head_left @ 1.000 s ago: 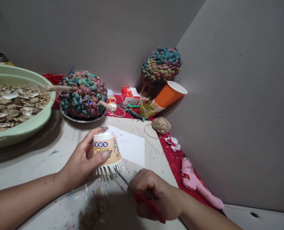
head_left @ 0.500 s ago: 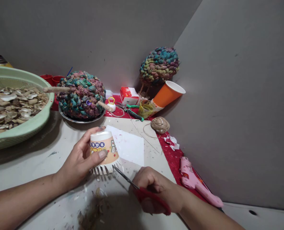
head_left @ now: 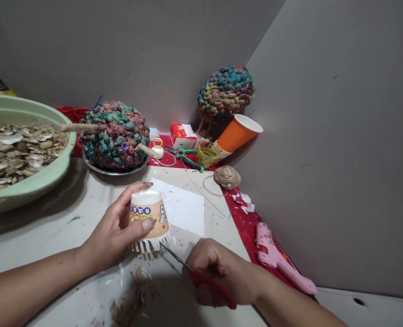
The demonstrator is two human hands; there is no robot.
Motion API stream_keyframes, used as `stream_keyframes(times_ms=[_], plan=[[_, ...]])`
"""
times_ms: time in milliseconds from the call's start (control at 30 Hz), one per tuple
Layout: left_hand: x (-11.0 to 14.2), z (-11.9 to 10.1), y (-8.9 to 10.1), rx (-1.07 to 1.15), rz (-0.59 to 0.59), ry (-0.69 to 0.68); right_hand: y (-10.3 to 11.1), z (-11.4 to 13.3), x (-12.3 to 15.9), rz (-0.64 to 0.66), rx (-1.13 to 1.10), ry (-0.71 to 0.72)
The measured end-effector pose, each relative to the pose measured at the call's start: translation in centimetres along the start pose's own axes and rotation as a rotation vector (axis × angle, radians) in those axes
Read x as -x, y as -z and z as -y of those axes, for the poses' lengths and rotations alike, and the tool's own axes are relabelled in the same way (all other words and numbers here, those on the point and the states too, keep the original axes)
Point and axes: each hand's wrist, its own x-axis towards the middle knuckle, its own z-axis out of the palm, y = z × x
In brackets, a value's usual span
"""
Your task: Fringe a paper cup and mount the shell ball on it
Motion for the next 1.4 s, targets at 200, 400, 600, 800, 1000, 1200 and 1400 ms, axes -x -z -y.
stream_keyframes(times_ms=[200, 400, 600, 800, 1000, 1200, 1400], plan=[[0.0, 0.5, 0.4, -0.039, 0.007, -0.021, 0.1, -0.1, 0.1, 0.012, -0.044, -0.026], [-0.1, 0.7, 0.4, -0.005, 0.045, 0.011, 0.9, -1.2, 0.1, 0.082, -0.239, -0.053], [-0.1, 0.7, 0.3, 0.044, 0.060, 0.000, 1.7, -2.1, 0.2, 0.128, -0.356, -0.067], [-0.1, 0.5, 0.3, 0.091, 0.052, 0.040, 1.4, -2.3, -0.1, 0.142, -0.460, 0.005], [-0.8, 0.1, 0.1, 0.205, -0.031, 0.111, 1.0, -3.5, -0.5, 0.104, -0.542, 0.156], [-1.2, 0.0, 0.1, 0.299, -0.112, 0.161, 0.9, -2.5, -0.4, 0.020, -0.344, 0.104], [-1.4, -0.5, 0.4, 0.314, -0.212, 0.162, 0.1, -0.2, -0.7, -0.058, -0.035, 0.034]])
